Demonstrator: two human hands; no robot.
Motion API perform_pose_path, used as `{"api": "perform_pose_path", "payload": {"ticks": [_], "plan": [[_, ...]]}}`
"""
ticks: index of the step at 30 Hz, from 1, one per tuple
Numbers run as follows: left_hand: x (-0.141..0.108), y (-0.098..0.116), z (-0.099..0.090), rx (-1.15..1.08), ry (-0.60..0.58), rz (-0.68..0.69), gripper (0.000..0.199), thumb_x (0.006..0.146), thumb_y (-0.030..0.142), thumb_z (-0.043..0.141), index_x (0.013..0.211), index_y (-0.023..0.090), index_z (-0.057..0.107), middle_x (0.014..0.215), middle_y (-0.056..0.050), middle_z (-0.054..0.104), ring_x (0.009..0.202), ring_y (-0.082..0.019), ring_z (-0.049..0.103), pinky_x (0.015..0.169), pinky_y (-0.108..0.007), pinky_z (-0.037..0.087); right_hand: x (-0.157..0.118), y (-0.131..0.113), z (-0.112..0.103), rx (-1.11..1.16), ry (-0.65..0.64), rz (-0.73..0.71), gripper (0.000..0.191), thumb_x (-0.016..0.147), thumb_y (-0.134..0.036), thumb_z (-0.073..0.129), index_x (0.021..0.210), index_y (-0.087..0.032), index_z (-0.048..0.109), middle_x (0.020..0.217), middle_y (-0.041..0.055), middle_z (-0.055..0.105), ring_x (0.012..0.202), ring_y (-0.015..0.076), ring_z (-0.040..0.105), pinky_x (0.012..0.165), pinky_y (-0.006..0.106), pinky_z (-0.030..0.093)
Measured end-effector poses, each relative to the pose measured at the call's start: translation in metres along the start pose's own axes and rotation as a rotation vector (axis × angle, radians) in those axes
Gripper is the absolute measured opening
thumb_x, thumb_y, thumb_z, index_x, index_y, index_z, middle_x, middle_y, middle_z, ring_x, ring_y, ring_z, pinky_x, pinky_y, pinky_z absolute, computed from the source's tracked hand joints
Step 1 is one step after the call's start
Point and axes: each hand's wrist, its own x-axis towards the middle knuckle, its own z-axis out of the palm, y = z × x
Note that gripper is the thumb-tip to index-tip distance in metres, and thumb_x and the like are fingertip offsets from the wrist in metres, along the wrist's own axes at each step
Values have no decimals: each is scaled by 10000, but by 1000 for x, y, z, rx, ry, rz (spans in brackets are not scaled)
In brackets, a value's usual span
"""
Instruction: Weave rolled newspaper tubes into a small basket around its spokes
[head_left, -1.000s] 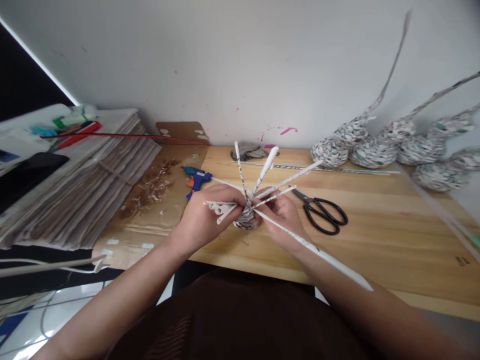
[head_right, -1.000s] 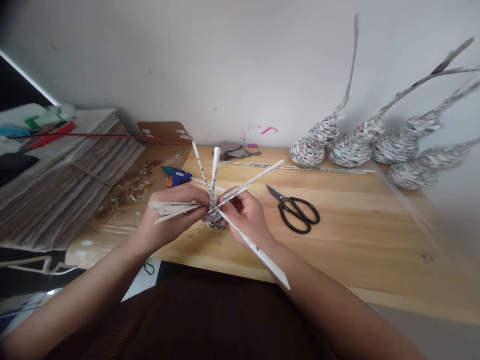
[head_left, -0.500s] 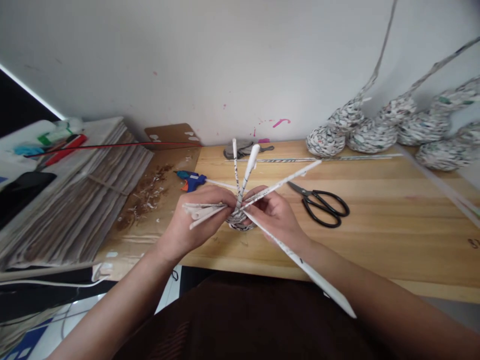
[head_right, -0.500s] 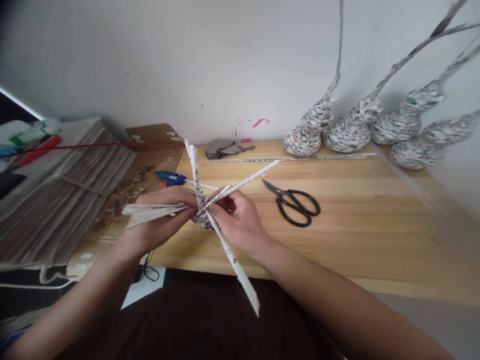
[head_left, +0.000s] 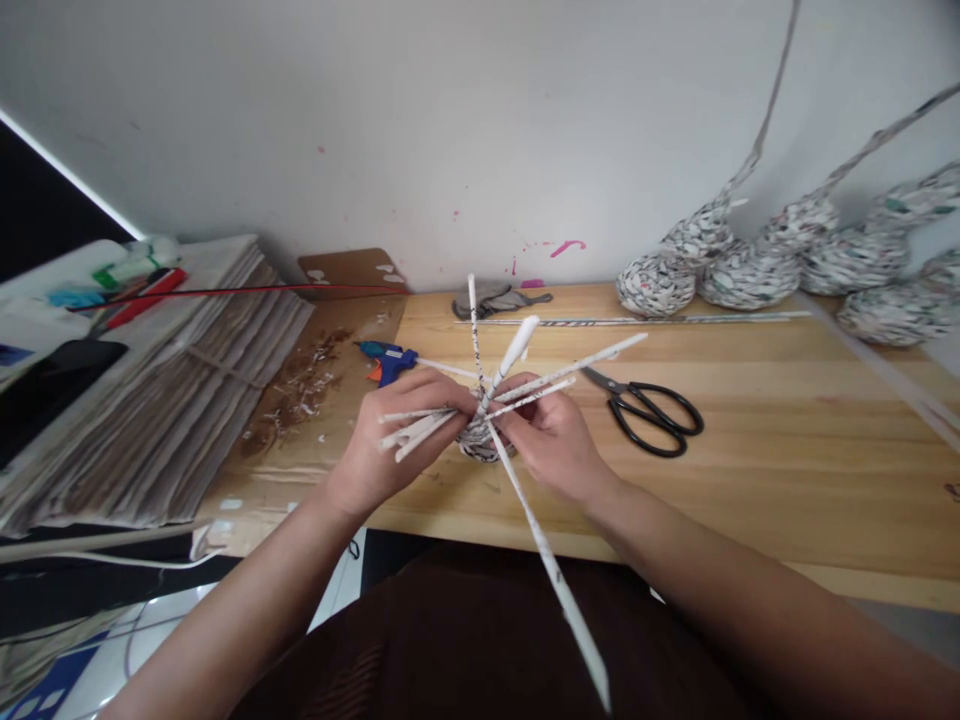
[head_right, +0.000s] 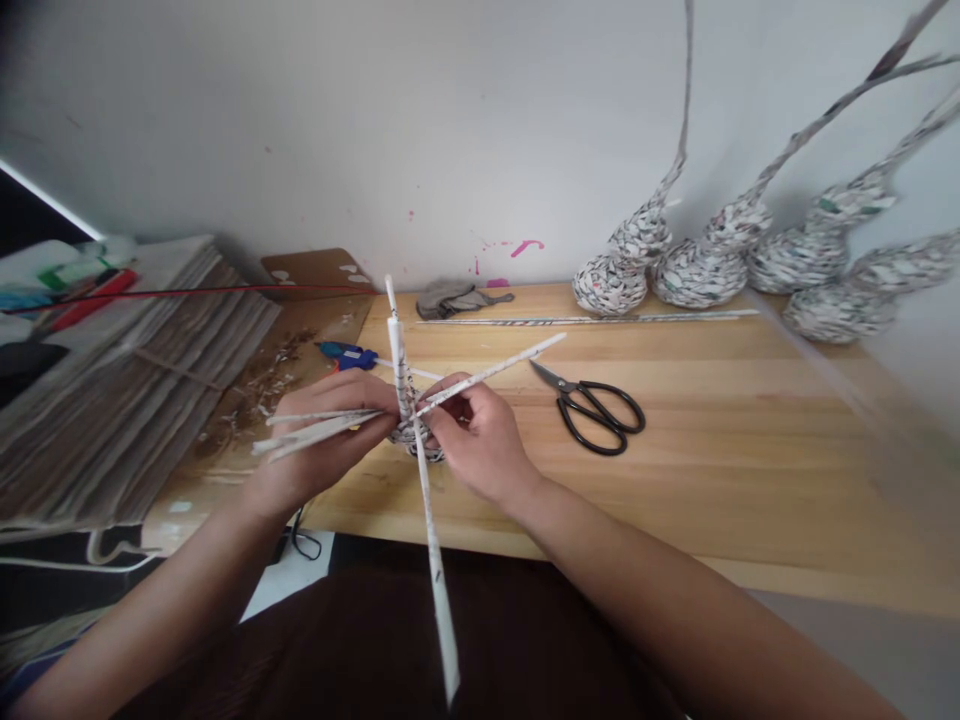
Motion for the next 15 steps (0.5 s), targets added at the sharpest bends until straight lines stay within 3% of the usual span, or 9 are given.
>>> {"api": "perform_pose_path", "payload": {"ticks": [6, 12, 15], "plan": [[-2, 0, 2, 7, 11, 9, 117, 906, 147, 618, 921, 208, 717, 920, -37, 724, 883, -143, 671, 835, -273, 528, -1, -7, 0, 11, -10, 46, 332, 720, -423, 812, 817, -209, 578, 718, -31, 622, 618, 122, 618, 574, 269, 566], [0, 5, -1, -45, 19, -9, 84, 879, 163, 650, 916, 204, 713, 917, -53, 724, 864, -163, 683, 793, -294, 547, -11, -24, -3, -388, -68, 142, 277, 788, -398, 755, 697, -194, 591, 569, -24, 590, 490, 102, 534, 428, 223, 424], [2, 8, 0, -43, 34, -26, 98, 877, 141, 631, 885, 205, 705, 907, -47, 735, 857, -162, 690, 799, -294, 548, -13, -31, -1, -408, -123, 191, 236, 829, -345, 687, 676, -196, 586, 531, -27, 576, 463, 101, 523, 426, 228, 409]]}}
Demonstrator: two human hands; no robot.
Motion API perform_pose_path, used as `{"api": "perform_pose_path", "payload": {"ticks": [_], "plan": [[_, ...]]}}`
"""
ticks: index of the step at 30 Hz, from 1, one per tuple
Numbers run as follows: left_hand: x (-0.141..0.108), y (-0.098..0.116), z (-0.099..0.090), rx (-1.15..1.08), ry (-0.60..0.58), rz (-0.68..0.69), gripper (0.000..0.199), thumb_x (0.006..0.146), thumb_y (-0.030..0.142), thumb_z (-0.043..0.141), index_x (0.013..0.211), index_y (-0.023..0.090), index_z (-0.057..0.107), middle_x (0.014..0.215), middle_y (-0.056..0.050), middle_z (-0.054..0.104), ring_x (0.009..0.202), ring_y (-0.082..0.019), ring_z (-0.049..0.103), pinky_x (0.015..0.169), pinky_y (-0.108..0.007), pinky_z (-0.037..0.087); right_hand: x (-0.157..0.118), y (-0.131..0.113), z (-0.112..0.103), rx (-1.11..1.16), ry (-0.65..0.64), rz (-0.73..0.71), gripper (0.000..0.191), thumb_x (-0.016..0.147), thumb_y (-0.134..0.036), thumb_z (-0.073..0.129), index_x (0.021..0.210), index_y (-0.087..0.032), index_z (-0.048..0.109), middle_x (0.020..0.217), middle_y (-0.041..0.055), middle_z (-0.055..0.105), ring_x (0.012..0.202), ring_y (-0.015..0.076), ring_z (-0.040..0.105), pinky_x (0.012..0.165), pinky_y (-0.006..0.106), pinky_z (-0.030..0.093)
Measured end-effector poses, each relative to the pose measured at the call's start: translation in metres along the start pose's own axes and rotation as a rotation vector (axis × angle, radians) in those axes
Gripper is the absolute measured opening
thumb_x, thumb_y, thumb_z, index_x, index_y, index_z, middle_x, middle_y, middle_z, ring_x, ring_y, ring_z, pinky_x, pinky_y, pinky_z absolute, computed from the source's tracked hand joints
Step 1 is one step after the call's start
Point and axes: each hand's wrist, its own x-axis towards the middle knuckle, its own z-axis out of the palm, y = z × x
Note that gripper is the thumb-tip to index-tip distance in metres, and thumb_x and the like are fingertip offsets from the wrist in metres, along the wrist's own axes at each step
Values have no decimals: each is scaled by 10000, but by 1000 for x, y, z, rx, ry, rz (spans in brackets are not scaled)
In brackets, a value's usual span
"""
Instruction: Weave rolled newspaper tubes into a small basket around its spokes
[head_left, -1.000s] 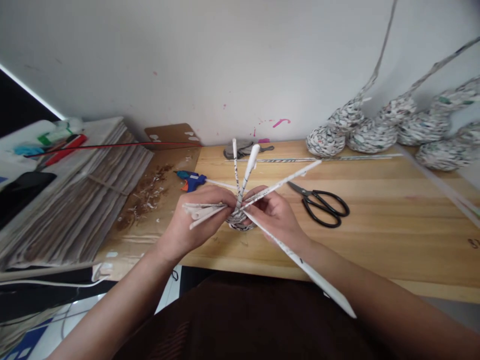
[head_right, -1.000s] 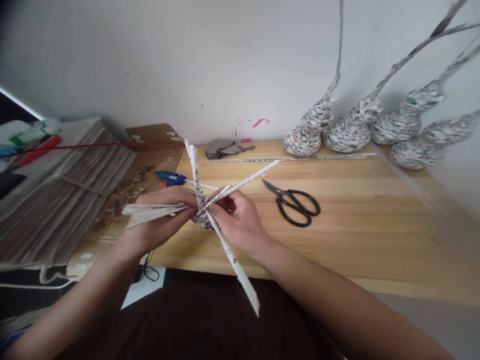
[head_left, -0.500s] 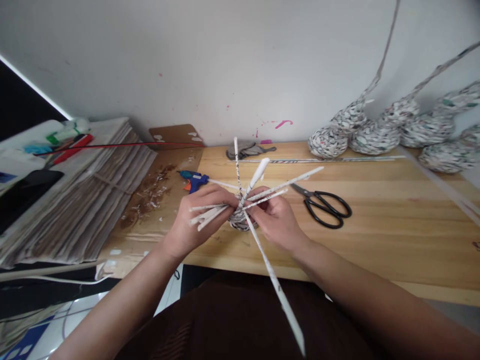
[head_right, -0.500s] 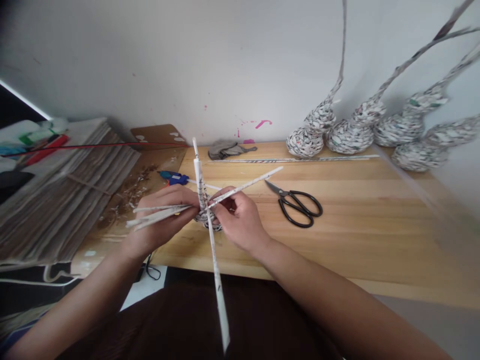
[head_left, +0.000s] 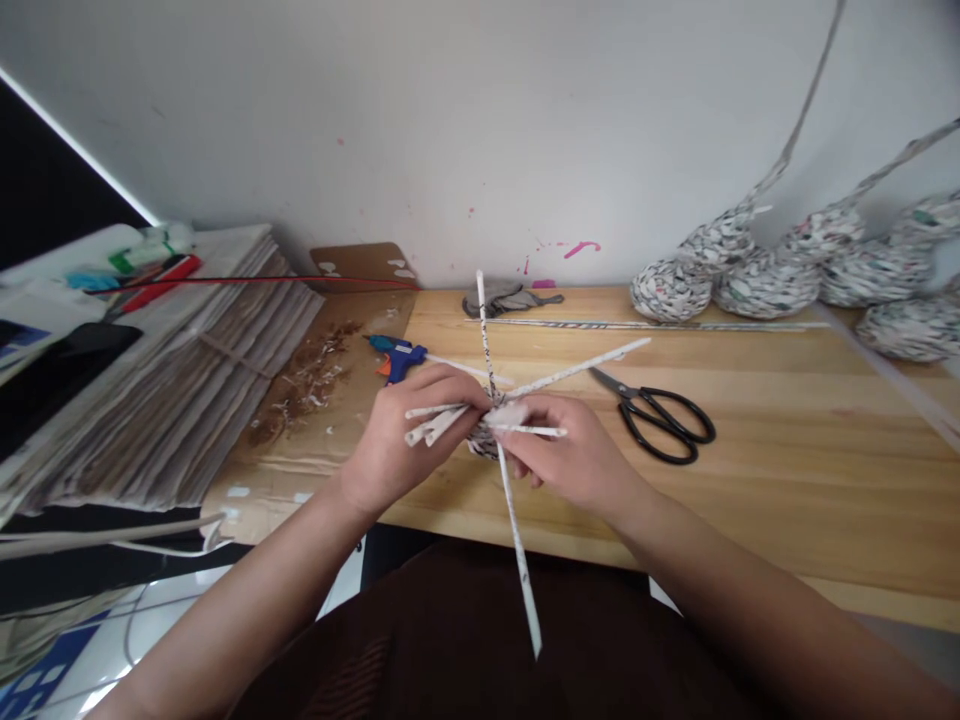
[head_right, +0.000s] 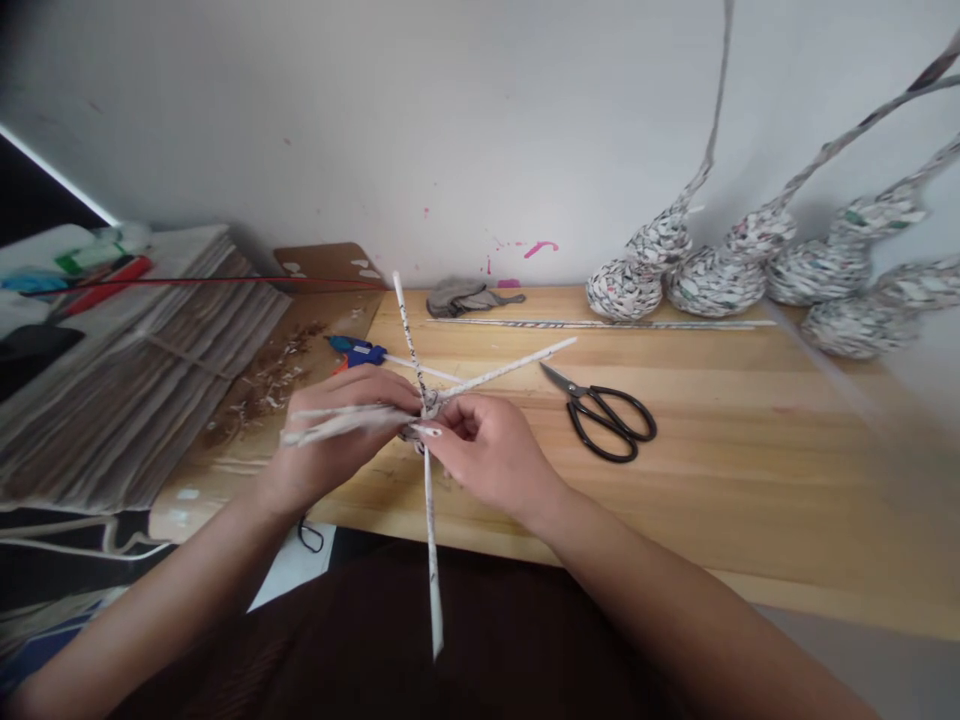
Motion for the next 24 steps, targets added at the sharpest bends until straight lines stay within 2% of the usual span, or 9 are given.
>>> {"api": "perform_pose_path", "payload": {"ticks": [3, 8, 13, 16, 19, 24], "plan": [[0, 2, 3, 33, 11, -58, 165, 853, 88, 615, 885, 220, 708, 952, -19, 754, 897, -153, 704, 854, -277, 541, 0, -2, 1, -3, -6, 28, 186, 804, -276, 667, 672, -201, 558, 554, -35, 566, 483, 101, 524, 454, 233, 416], [-1, 3, 4, 68, -34, -189, 237, 821, 69, 605, 964, 229, 704, 925, -8, 757, 853, -162, 711, 765, -260, 548, 0, 3, -1, -221, 33, -157, 110, 798, -214, 634, 714, -207, 563, 640, -27, 564, 559, 108, 500, 524, 251, 403], [3, 3, 0, -53, -106, -241, 249, 816, 66, 583, 1000, 202, 684, 958, -25, 744, 875, -168, 704, 762, -262, 556, 0, 7, -3, -292, 23, -232, 68, 837, -207, 607, 774, -217, 586, 667, -22, 586, 588, 118, 532, 551, 255, 415], [4, 2, 2, -105, -36, -269, 235, 794, 70, 601, 977, 192, 684, 917, -21, 739, 823, -157, 700, 747, -261, 562, 0, 8, -2, -245, 50, -248, 66, 848, -233, 624, 809, -222, 573, 669, -25, 606, 578, 117, 552, 538, 247, 421], [6, 1, 7, -111, 53, -322, 213, 757, 75, 633, 934, 186, 673, 848, -8, 731, 750, -144, 693, 684, -243, 556, -1, 8, 1, -190, 103, -247, 125, 853, -252, 639, 953, -235, 566, 671, -27, 652, 568, 130, 595, 539, 252, 447], [8, 1, 12, -97, 122, -364, 199, 729, 92, 665, 905, 186, 669, 801, 5, 726, 708, -138, 692, 643, -233, 546, -4, 7, 5, -276, 202, -293, 255, 847, -210, 635, 1097, -241, 594, 685, -26, 692, 565, 133, 617, 560, 257, 472]]}}
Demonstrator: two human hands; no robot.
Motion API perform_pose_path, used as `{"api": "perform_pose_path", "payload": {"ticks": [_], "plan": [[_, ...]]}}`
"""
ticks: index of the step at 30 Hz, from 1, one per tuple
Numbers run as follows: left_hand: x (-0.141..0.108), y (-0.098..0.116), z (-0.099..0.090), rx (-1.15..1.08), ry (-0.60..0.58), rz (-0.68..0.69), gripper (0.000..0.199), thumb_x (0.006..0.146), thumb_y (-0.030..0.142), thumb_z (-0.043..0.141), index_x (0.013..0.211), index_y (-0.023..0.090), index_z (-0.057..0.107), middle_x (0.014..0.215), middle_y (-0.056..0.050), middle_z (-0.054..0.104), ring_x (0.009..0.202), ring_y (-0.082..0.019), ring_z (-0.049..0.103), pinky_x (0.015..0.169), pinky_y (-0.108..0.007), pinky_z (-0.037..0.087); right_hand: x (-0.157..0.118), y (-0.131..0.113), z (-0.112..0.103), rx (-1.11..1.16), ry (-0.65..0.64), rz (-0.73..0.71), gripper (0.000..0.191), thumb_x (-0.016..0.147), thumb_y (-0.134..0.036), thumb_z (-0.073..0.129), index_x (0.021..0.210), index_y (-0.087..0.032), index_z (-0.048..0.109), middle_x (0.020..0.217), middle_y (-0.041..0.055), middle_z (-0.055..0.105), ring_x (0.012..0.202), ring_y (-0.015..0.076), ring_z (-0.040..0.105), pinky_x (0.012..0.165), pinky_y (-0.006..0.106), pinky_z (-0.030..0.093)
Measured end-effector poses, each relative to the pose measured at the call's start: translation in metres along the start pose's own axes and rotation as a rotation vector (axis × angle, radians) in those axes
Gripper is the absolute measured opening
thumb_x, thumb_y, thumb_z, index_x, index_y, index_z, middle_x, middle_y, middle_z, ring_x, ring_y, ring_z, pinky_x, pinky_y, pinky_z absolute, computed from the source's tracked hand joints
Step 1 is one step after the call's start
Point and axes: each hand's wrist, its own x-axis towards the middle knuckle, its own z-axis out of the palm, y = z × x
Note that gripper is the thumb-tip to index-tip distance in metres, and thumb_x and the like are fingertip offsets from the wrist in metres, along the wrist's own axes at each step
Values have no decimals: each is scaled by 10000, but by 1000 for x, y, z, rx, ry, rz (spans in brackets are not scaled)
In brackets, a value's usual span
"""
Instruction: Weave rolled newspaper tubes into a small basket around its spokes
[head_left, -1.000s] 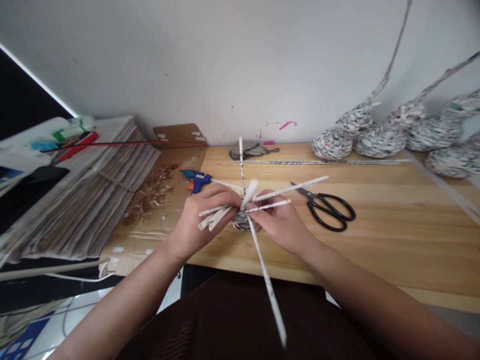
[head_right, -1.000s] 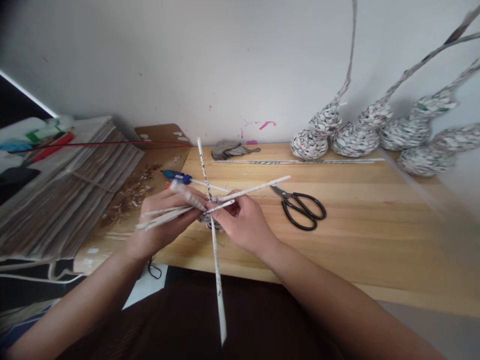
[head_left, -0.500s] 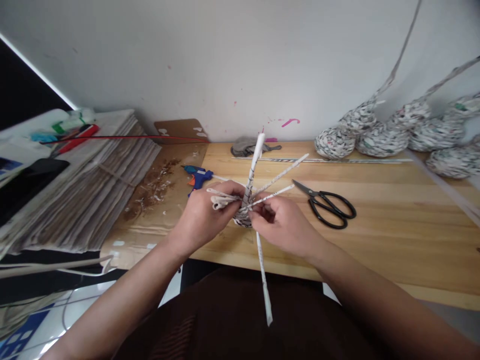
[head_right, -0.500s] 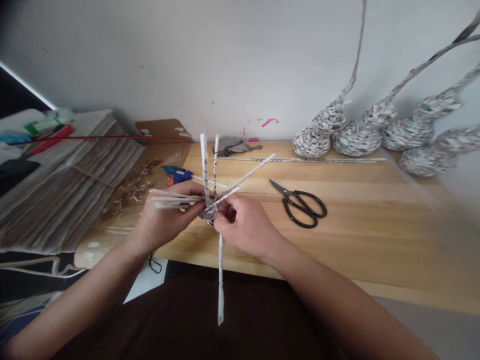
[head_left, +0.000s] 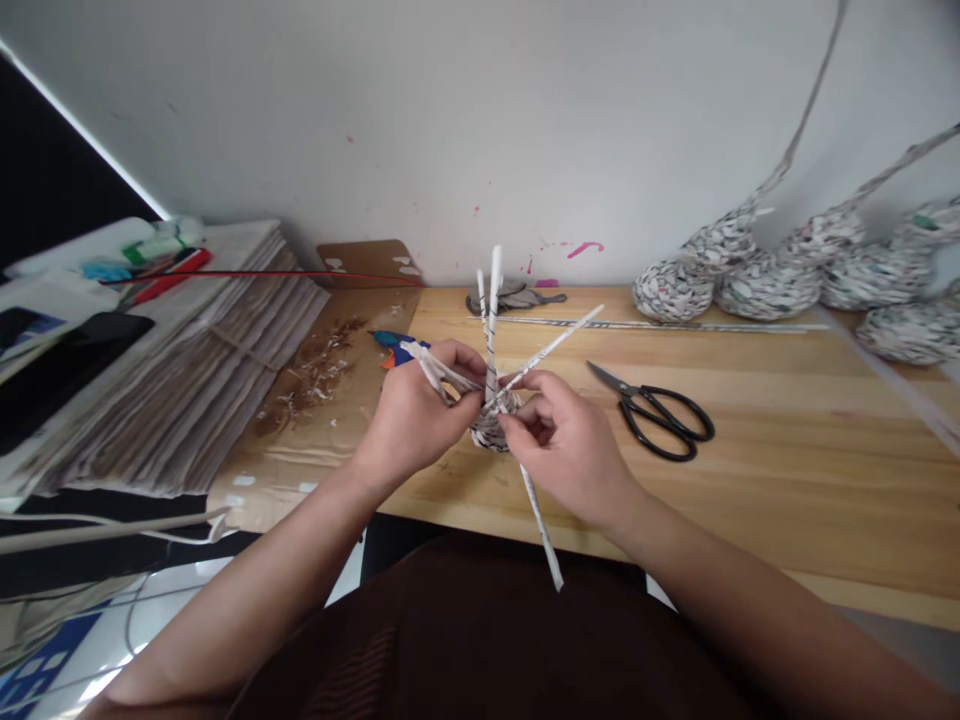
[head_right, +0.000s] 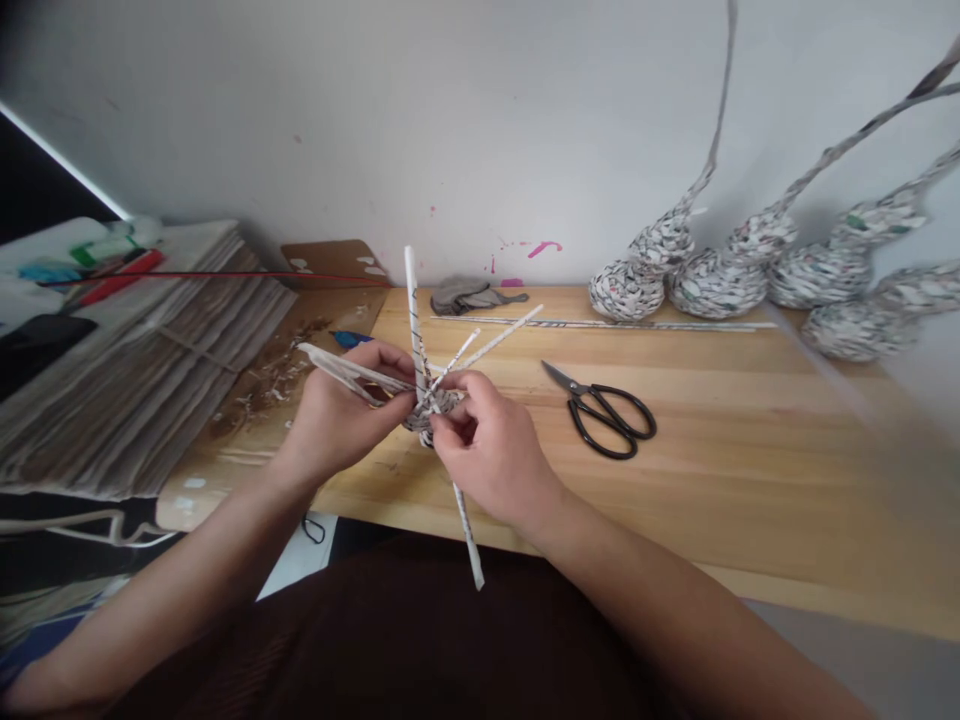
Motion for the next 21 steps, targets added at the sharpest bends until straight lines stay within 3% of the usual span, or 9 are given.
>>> {"api": "perform_pose_path", "payload": {"ticks": [6, 9, 13, 18, 21], "plan": [[0, -2, 2, -51, 44, -72, 239, 704, 121, 707, 932, 178, 663, 808, -12, 750, 722, -162, 719, 635, -248, 570, -2, 1, 3, 49, 56, 14, 259, 850, -230, 642, 1108, -216, 662, 741, 11, 717, 611, 146, 652, 572, 264, 506], [1, -3, 3, -153, 7, -115, 344, 694, 104, 705, 1031, 164, 667, 808, -17, 764, 705, -166, 722, 647, -261, 586, -3, 2, 5, 65, 66, -7, 237, 853, -224, 638, 1083, -197, 689, 722, 8, 702, 589, 133, 631, 549, 252, 505], [4, -5, -1, -240, -125, -112, 273, 717, 97, 671, 979, 152, 723, 905, -38, 777, 784, -175, 727, 685, -262, 592, -4, 6, 6, -51, 117, -171, 219, 847, -179, 634, 1049, -194, 716, 737, 5, 707, 585, 120, 622, 565, 246, 513], [8, -6, -11, -289, -245, -111, 187, 739, 115, 680, 913, 142, 744, 883, -44, 771, 786, -167, 716, 712, -259, 584, -3, 13, 3, -322, 165, -455, 244, 858, -99, 569, 1024, -178, 730, 867, 60, 731, 723, 155, 662, 674, 279, 534], [9, -6, -15, -308, -295, -104, 182, 740, 134, 713, 920, 139, 742, 862, -43, 769, 767, -157, 710, 701, -252, 581, -3, 13, 1, -405, 162, -499, 251, 869, -94, 546, 1016, -186, 728, 810, 53, 700, 741, 166, 653, 698, 292, 524]]}}
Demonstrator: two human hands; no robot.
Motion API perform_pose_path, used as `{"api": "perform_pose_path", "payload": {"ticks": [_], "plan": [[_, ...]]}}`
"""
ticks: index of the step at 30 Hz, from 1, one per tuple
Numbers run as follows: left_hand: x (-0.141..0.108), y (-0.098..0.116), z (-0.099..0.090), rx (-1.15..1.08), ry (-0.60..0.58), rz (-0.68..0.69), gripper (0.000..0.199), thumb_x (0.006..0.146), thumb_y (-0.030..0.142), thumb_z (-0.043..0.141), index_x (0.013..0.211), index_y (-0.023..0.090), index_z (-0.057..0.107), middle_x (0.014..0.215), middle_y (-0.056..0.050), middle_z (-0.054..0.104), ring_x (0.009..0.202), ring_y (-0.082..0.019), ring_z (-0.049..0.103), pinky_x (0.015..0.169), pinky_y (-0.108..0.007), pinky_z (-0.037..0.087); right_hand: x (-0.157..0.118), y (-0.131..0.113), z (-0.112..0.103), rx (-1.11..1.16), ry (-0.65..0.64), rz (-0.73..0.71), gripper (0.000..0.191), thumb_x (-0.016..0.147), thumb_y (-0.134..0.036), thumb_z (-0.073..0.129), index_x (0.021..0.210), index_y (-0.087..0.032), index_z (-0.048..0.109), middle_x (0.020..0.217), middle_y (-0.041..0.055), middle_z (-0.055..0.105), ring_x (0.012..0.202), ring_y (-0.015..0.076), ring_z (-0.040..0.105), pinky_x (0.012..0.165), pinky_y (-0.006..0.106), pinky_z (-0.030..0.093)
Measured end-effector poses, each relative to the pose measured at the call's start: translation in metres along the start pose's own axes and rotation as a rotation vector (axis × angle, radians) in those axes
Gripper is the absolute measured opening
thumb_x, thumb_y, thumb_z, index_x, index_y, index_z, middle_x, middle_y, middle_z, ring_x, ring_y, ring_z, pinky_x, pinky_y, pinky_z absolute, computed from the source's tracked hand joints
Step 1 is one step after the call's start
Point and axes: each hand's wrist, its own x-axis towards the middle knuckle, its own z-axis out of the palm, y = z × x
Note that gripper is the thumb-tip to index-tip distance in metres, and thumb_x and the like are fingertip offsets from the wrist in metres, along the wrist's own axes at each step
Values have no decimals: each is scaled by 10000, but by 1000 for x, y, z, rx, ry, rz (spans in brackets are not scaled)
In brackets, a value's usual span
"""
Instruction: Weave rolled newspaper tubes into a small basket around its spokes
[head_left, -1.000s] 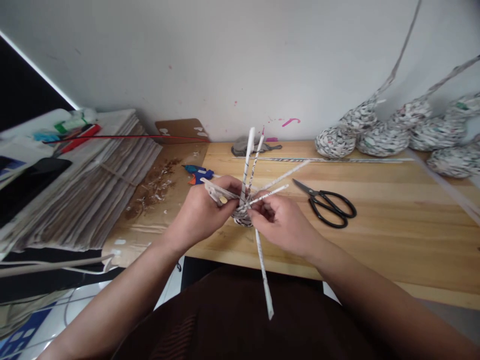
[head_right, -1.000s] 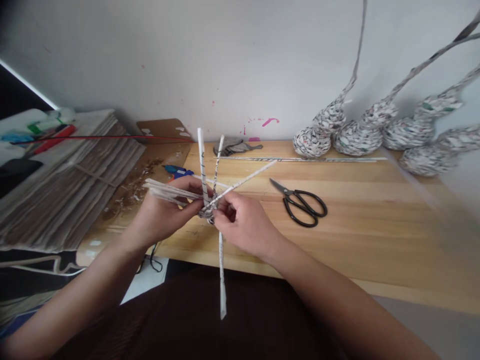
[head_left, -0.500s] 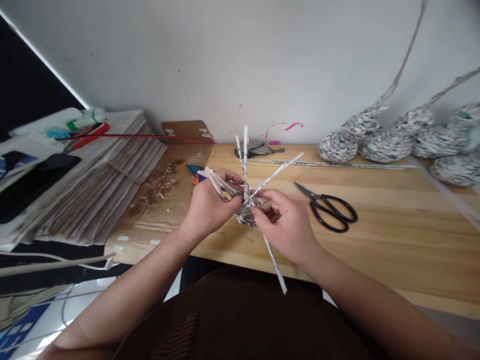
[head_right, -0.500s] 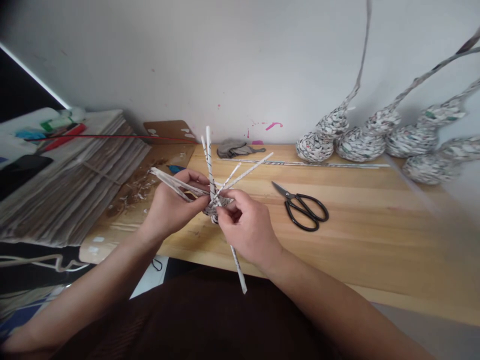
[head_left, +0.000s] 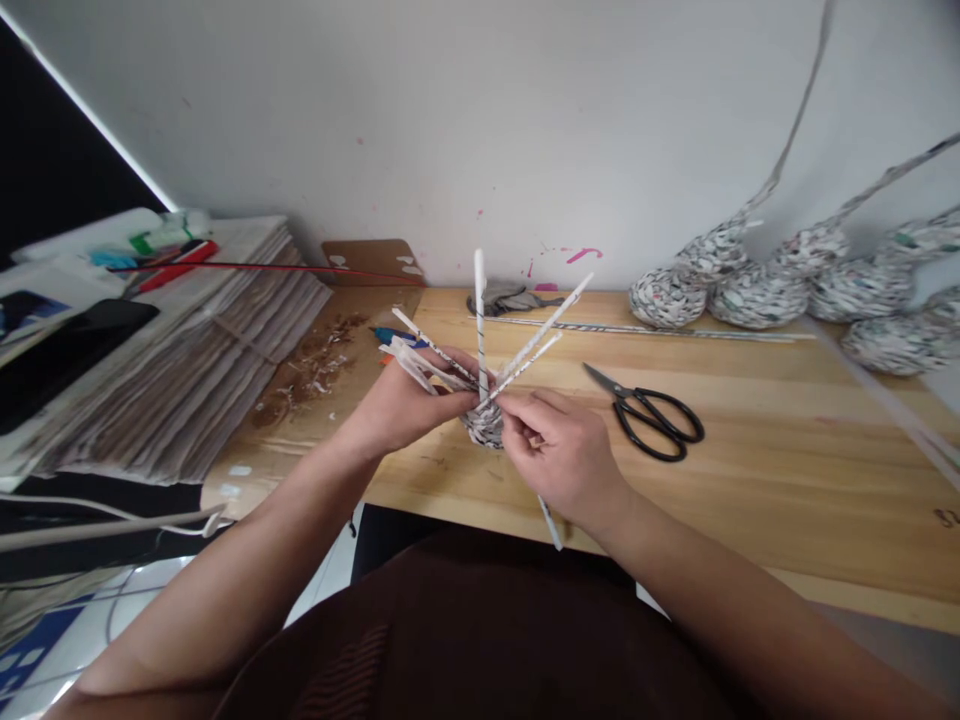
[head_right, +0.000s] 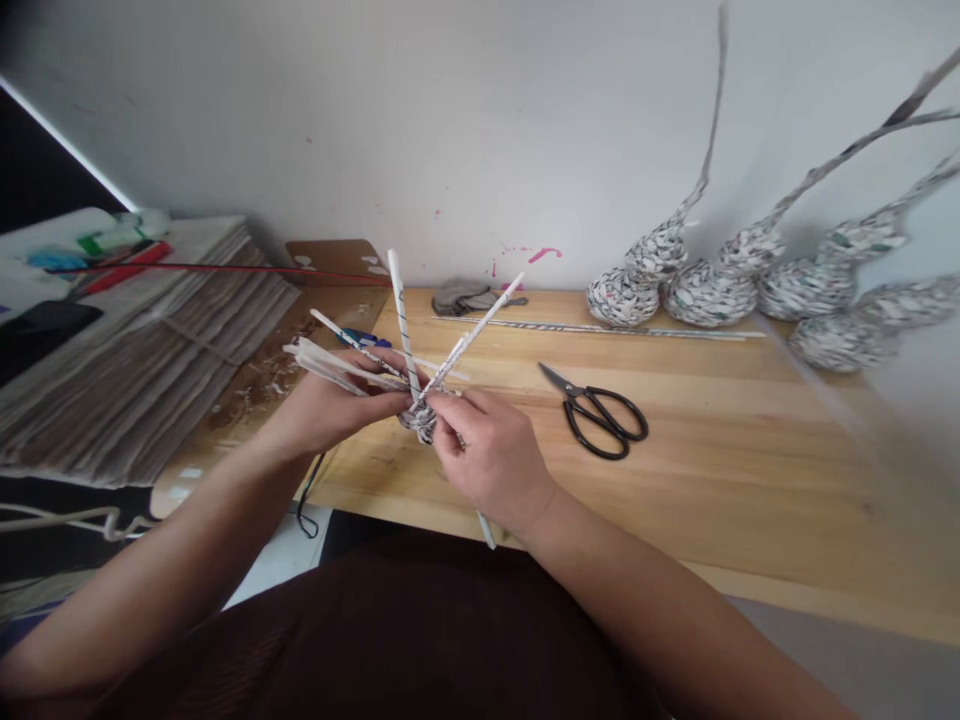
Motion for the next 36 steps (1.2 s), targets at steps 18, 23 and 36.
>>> {"api": "perform_pose_path", "payload": {"ticks": [18, 23, 36], "plan": [[4, -5, 16, 24, 142, 126, 131, 714, 80, 686, 810, 150, 629, 740, 13, 639, 636, -92, 576, 573, -200, 462, 9, -3, -1, 383, 33, 361, 120, 844, -200, 628, 957, -191, 666, 982, 80, 710, 821, 184, 680, 687, 307, 556], [2, -4, 28, 119, 260, 197, 157, 723, 69, 659, 818, 167, 583, 761, 22, 607, 683, -100, 579, 609, -204, 456, 10, -2, -2, 401, 52, 403, 117, 877, -261, 640, 972, -194, 655, 929, 61, 724, 810, 180, 685, 698, 304, 554], [-2, -6, 46, 249, 387, 224, 238, 772, 116, 627, 982, 200, 554, 856, 0, 628, 765, -148, 609, 708, -274, 489, 16, 5, -7, 313, 63, 456, 187, 834, -373, 714, 814, -189, 742, 796, 40, 755, 668, 160, 663, 643, 281, 516]]}}
